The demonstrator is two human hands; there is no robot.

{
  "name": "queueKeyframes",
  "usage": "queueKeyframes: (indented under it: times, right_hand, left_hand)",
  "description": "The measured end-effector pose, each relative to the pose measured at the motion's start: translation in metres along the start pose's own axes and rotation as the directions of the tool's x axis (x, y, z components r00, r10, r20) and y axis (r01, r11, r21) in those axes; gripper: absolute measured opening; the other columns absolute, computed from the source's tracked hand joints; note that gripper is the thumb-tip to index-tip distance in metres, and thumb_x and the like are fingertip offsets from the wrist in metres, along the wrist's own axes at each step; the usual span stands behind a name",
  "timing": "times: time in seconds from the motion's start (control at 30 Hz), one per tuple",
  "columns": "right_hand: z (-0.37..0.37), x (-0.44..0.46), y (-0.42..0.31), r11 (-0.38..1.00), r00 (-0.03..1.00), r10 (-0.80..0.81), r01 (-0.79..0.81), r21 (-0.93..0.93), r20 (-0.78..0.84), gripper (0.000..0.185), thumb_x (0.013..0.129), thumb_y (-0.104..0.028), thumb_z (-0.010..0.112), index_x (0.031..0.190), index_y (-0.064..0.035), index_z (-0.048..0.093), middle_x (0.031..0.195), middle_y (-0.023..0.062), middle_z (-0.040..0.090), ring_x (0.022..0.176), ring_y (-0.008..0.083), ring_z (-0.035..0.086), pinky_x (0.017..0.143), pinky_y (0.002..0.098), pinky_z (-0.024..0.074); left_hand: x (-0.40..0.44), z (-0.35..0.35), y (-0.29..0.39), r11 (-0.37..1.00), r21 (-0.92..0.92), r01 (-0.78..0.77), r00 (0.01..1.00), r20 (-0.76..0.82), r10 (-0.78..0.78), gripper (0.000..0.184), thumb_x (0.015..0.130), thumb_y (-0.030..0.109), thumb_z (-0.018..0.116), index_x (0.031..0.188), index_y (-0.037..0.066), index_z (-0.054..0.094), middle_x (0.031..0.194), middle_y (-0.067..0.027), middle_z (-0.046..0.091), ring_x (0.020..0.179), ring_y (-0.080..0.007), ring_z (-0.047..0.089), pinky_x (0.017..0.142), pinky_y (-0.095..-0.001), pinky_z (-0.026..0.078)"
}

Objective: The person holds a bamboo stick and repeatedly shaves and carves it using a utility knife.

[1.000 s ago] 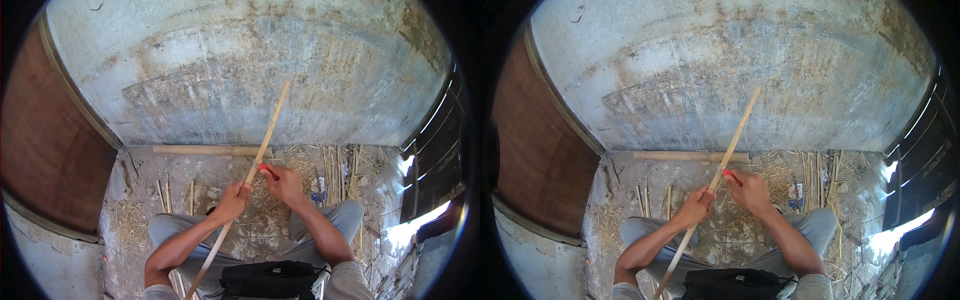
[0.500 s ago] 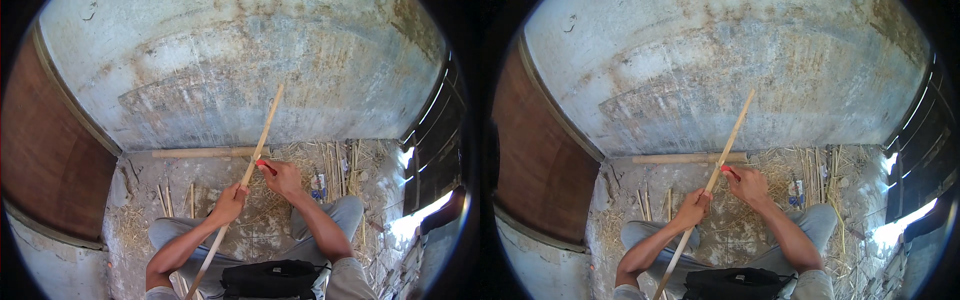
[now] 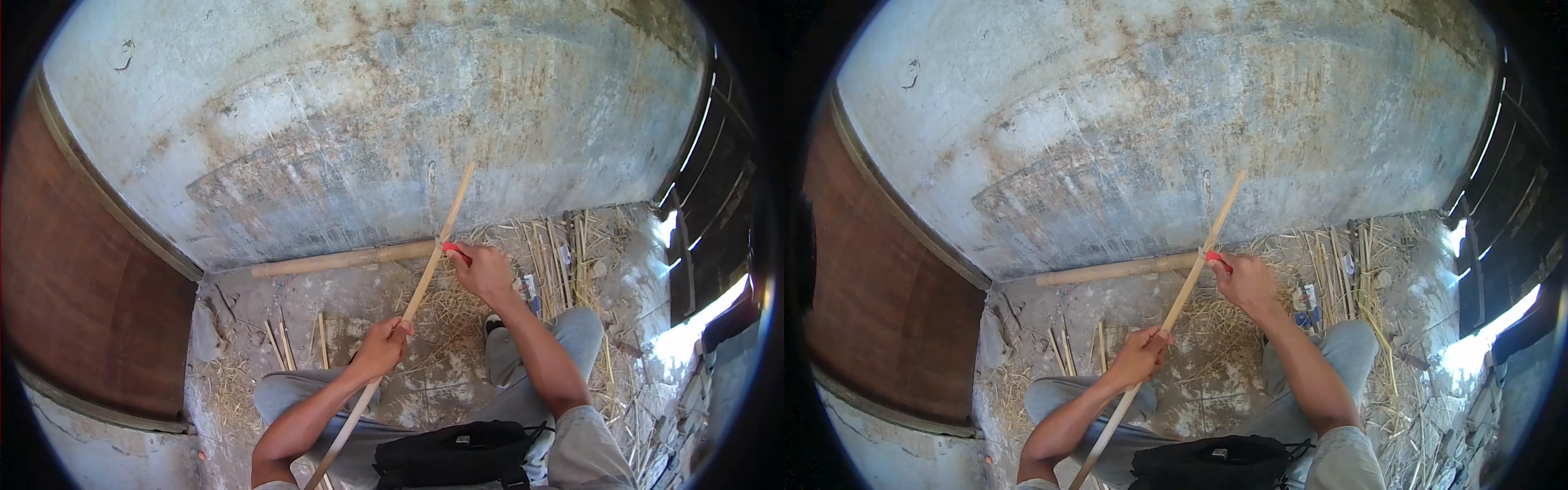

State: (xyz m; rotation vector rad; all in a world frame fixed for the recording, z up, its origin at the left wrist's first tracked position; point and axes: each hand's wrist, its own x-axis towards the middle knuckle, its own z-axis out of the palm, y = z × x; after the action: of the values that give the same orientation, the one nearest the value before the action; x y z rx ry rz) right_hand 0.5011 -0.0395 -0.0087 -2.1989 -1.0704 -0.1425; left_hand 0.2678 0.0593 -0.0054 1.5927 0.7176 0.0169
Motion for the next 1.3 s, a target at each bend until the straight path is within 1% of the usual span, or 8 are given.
queueKeyframes:
  times: [0.43,0.5,0.63,0.7,0.8,0.93,1.1,1.3]
  right_hand:
    - [0.011,0.0,-0.003,0.999,0.997,-0.019,0.022,0.036,-0.081,0.027,0.088,-0.035,0.063,0.103,-0.0145,0.072,0.079,0.0158,0.07,0.069,0.0375,0.067,0.06,0.0483,0.0534]
    - [0.013,0.0,-0.002,0.997,0.993,-0.038,0.045,0.055,-0.111,0.027,0.088,-0.035,0.063,0.103,-0.0139,0.072,0.079,0.0162,0.07,0.069,0.0376,0.067,0.061,0.0483,0.0535]
    - [0.015,-0.003,0.0,0.998,0.99,-0.046,0.052,0.044,-0.13,0.028,0.087,-0.037,0.066,0.103,-0.0154,0.074,0.075,0.0175,0.068,0.067,0.0368,0.067,0.059,0.0463,0.0533]
    - [0.015,-0.003,0.0,0.998,0.99,-0.051,0.056,0.028,-0.133,0.027,0.088,-0.037,0.066,0.102,-0.0156,0.074,0.074,0.0173,0.068,0.066,0.0369,0.067,0.059,0.0464,0.0532]
    - [0.013,-0.002,-0.001,0.998,0.992,-0.034,0.04,0.047,-0.117,0.028,0.089,-0.037,0.064,0.1,-0.0134,0.074,0.071,0.0183,0.067,0.067,0.0377,0.067,0.059,0.0464,0.0537]
    - [-0.005,0.034,0.09,0.875,0.878,0.475,-0.464,0.138,-0.06,0.037,0.094,-0.041,0.057,0.097,-0.0064,0.071,0.071,0.0227,0.063,0.068,0.0395,0.065,0.06,0.0466,0.0492]
    - [-0.008,0.018,0.075,0.935,0.867,0.333,-0.254,0.246,-0.37,0.038,0.094,-0.039,0.059,0.098,-0.0032,0.071,0.056,0.016,0.054,0.048,0.0247,0.052,0.05,0.0393,0.0394]
    - [0.025,0.011,0.044,0.657,0.934,0.352,-0.292,0.695,0.059,0.036,0.093,-0.033,0.065,0.098,0.0015,0.071,0.055,-0.0058,0.043,0.056,0.0033,0.034,0.047,0.0265,0.0298]
  left_hand:
    - [0.001,0.001,-0.007,0.986,-0.149,0.071,0.997,0.018,-0.069,0.026,0.103,0.027,0.043,0.097,0.005,0.056,0.058,-0.0014,0.048,0.045,-0.0096,0.043,0.041,-0.03,0.034]
    - [0.009,0.004,-0.029,0.838,0.36,-0.409,0.871,-0.119,0.476,0.025,0.104,0.026,0.042,0.097,0.005,0.056,0.059,0.0008,0.046,0.045,-0.0076,0.041,0.039,-0.0263,0.032]
    - [-0.002,0.003,-0.021,0.8,0.481,-0.358,0.873,-0.132,0.47,0.026,0.103,0.024,0.043,0.094,0.003,0.057,0.059,-0.0017,0.05,0.048,-0.0096,0.047,0.045,-0.0282,0.037]
    - [-0.008,0.004,-0.01,0.979,0.15,-0.135,0.986,-0.08,0.148,0.026,0.103,0.022,0.043,0.092,0.003,0.057,0.06,-0.0024,0.052,0.051,-0.0102,0.049,0.049,-0.029,0.038]
    - [-0.003,0.003,-0.021,0.953,0.213,-0.215,0.967,-0.088,0.238,0.026,0.103,0.023,0.043,0.092,0.004,0.057,0.059,-0.0013,0.05,0.05,-0.0091,0.048,0.048,-0.028,0.037]
    - [-0.034,0.009,-0.038,0.751,0.529,-0.395,0.866,-0.058,0.496,0.025,0.104,0.023,0.043,0.092,0.005,0.056,0.058,0.0009,0.049,0.048,-0.0068,0.044,0.047,-0.0261,0.036]
    - [-0.039,-0.03,-0.019,0.997,0.061,0.047,0.997,-0.065,-0.043,0.025,0.104,0.028,0.043,0.095,0.007,0.054,0.058,0.0014,0.045,0.044,-0.0058,0.04,0.038,-0.0241,0.031]
    - [-0.017,-0.028,-0.015,0.987,-0.09,0.133,0.99,0.065,-0.128,0.029,0.106,0.03,0.04,0.099,0.005,0.053,0.06,0.0019,0.041,0.042,-0.0055,0.035,0.036,-0.0226,0.028]
